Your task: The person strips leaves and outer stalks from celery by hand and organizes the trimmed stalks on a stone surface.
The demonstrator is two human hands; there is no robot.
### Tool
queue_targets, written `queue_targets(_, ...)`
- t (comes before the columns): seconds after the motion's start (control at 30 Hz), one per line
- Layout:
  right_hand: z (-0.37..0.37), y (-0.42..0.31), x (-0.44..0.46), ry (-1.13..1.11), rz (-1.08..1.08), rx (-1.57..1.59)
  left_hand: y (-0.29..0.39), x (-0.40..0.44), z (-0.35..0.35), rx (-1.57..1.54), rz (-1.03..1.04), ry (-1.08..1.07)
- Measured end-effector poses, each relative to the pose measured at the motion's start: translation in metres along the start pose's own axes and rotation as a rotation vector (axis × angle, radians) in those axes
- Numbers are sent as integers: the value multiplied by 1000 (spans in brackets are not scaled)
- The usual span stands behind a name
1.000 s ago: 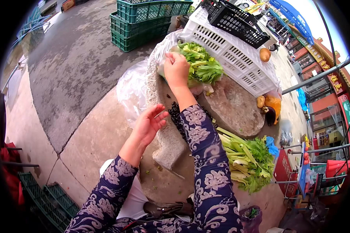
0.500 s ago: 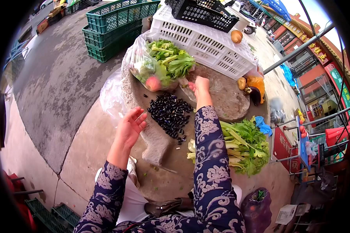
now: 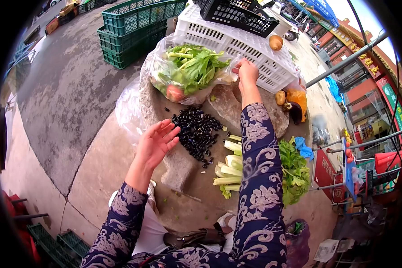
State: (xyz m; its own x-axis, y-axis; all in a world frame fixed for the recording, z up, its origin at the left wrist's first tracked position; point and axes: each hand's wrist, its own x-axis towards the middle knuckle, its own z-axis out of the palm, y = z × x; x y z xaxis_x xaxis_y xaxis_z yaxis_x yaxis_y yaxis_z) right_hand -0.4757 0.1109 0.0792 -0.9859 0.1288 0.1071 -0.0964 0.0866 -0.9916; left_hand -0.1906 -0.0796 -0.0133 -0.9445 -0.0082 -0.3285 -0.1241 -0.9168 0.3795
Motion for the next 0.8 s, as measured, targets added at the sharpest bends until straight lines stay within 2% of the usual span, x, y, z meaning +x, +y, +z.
queue_targets(0.03,0,-9,3,-58,-56,-53,-1,-1,1,-15,-20,-30)
queue_targets(0.13,2,-34,1,47,105,106,-2,-3,2,33,-39,-6)
queue_targets(0.17,4,-39,-3,-27,227,41,-1,-3,2,35,-40,-5)
queue_targets(0.27,4,-30,-24,-131,118,-18,-1,-1,1,38,-43,-7)
queue_targets(0.4,-6,-2,-51,9,-71,-86,-2,-2,1,38,-46,-11)
queue_targets(0.5,-21,17,-72,-178,-120,-386,-1,-1,-7,22,7,45)
queue_targets(0.53,-24,13,-82,-383,-28,-617,1,2,-8,13,38,64)
queue_targets(0.6,-30,12,-114,-690,179,-837,5,3,-10,11,71,108)
queue_targets(0.67,-43,26,-126,-726,106,-1052,7,3,-10,23,92,108)
queue_targets(0.7,-52,37,-123,-676,-5,-1110,7,3,-10,15,89,109)
queue_targets(0.8,-68,47,-118,-377,-70,-1181,5,0,-8,59,82,122)
